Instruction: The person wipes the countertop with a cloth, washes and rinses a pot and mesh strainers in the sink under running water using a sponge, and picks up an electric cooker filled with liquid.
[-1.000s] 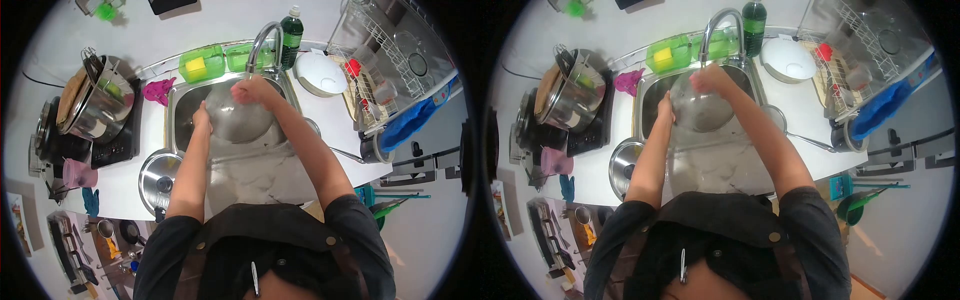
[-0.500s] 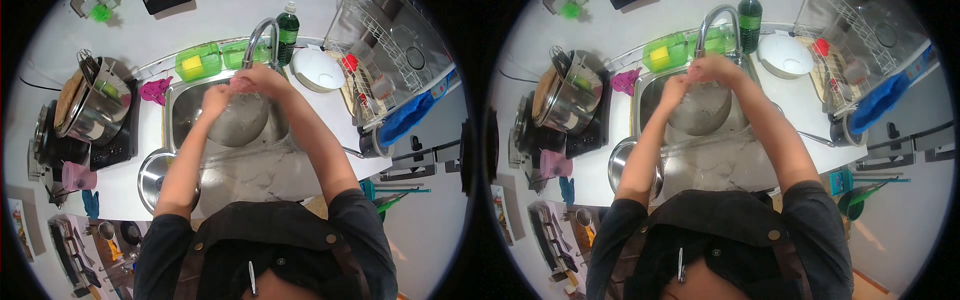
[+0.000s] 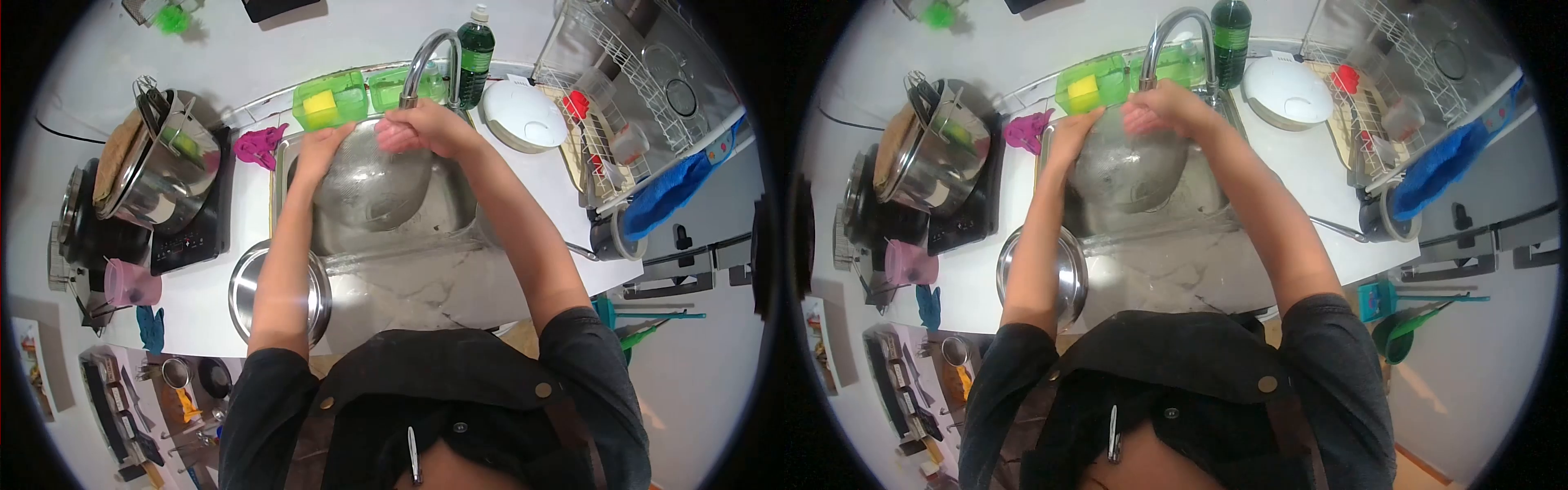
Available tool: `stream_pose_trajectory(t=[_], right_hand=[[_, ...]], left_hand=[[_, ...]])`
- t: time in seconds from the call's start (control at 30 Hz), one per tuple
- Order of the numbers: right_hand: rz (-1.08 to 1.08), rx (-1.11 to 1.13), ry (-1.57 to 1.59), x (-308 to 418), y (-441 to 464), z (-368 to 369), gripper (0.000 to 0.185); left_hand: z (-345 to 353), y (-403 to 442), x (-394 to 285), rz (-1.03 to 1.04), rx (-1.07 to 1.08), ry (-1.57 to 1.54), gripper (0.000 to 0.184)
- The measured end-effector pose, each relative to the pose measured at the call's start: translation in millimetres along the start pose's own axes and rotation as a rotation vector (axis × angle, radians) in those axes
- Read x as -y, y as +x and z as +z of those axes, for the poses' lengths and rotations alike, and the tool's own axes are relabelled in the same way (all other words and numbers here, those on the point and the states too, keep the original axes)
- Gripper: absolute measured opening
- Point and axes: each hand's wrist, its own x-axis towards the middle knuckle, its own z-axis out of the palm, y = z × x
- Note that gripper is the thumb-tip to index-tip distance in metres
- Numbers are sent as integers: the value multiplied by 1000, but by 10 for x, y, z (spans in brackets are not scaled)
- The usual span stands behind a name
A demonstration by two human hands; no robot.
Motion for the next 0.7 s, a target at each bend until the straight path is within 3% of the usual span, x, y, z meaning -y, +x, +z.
stream_pose_trajectory(t=[0.07, 0.1, 0.13, 0.17, 0.2, 0.4, 0.53, 0.57, 0.67, 0.7], right_hand=[[-6, 35, 1, -58, 23, -57, 31], [-16, 53, -1, -74, 43, -88, 31], [-32, 34, -8, -96, 62, -103, 31], [-46, 13, -12, -135, 71, -109, 31], [-59, -11, -17, -130, 54, -99, 32], [7, -13, -48, -140, 63, -90, 35], [8, 1, -43, -130, 34, -80, 34], [-24, -23, -47, -141, 24, -80, 34], [-88, -101, -86, -117, 24, -49, 33], [-105, -123, -103, -99, 35, -17, 33]], left_hand=[[218, 104, 218, 86, -83, -136, 46], [306, 283, 714, -137, -102, -270, 50], [461, 216, 937, -186, -249, -200, 53], [510, 132, 1188, -180, -292, 173, 55], [536, 38, 1196, -167, -329, 545, 56], [591, 113, 544, -180, -189, 323, 59], [525, -43, 800, -179, -306, 538, 60], [523, -172, 776, -285, -321, 567, 63], [466, 4, 738, -162, -153, 658, 53], [480, 78, 715, -208, -39, 447, 47]])
